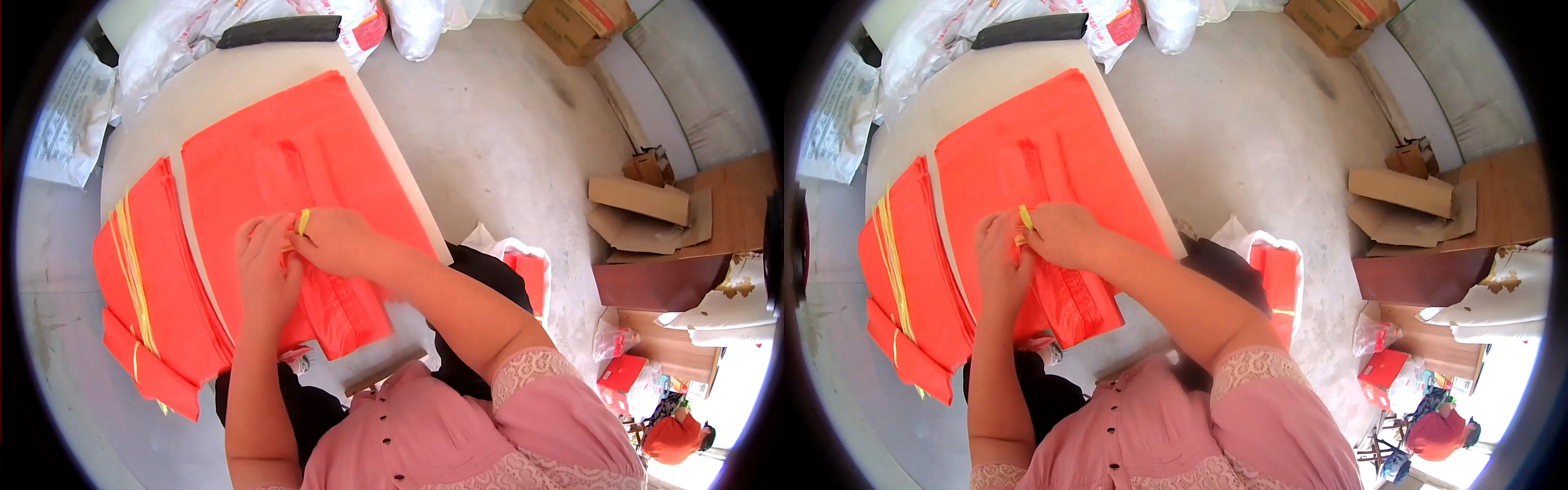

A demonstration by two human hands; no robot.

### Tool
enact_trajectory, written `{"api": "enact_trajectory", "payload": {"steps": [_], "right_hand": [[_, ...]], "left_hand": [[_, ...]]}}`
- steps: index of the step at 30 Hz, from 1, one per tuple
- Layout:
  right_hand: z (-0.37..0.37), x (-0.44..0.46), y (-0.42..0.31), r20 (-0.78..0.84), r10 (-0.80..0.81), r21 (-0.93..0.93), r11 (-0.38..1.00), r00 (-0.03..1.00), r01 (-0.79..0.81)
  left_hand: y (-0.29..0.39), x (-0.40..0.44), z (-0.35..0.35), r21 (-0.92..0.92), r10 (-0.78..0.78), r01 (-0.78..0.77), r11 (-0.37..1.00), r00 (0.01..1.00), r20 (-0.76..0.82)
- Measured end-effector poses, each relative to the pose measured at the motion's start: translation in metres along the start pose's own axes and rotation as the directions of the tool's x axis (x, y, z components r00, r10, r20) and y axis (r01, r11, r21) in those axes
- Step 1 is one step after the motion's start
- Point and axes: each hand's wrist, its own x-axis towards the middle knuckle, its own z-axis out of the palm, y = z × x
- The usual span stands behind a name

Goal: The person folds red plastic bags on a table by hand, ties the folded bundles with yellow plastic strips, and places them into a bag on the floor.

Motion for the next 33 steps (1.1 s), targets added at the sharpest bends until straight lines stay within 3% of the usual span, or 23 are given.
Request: {"api": "enact_trajectory", "payload": {"steps": [6, 13, 15, 18, 21, 27, 33], "right_hand": [[0.003, -0.001, 0.003, -0.025, -0.021, -0.003, 1.000, 0.999, 0.021], [-0.007, -0.002, -0.002, 0.022, 0.015, 0.026, 1.000, 1.000, -0.016], [-0.008, -0.005, -0.002, -0.015, 0.021, 0.183, 0.983, 1.000, -0.018], [-0.006, -0.003, 0.004, -0.015, 0.067, 0.380, 0.923, 0.998, -0.056], [-0.004, -0.002, 0.009, 0.010, 0.084, 0.466, 0.881, 0.996, -0.079], [-0.002, -0.002, 0.008, -0.040, 0.081, 0.400, 0.915, 0.996, -0.059], [0.006, -0.005, 0.005, -0.172, -0.036, 0.217, 0.973, 0.984, 0.073]], "left_hand": [[-0.015, -0.004, 0.014, -0.034, -0.108, 0.111, 0.993, 0.991, 0.078], [-0.019, -0.008, 0.018, -0.307, -0.339, 0.366, 0.878, 0.930, 0.142], [-0.018, -0.009, 0.018, -0.373, -0.416, 0.446, 0.814, 0.895, 0.163], [-0.023, -0.009, 0.020, -0.541, -0.589, 0.640, 0.547, 0.752, 0.294], [-0.022, -0.008, 0.016, -0.619, -0.598, 0.669, 0.412, 0.711, 0.370], [-0.022, -0.008, 0.020, -0.652, -0.570, 0.646, 0.397, 0.730, 0.377], [-0.025, -0.011, 0.025, -0.518, -0.551, 0.624, 0.585, 0.774, 0.311]]}}
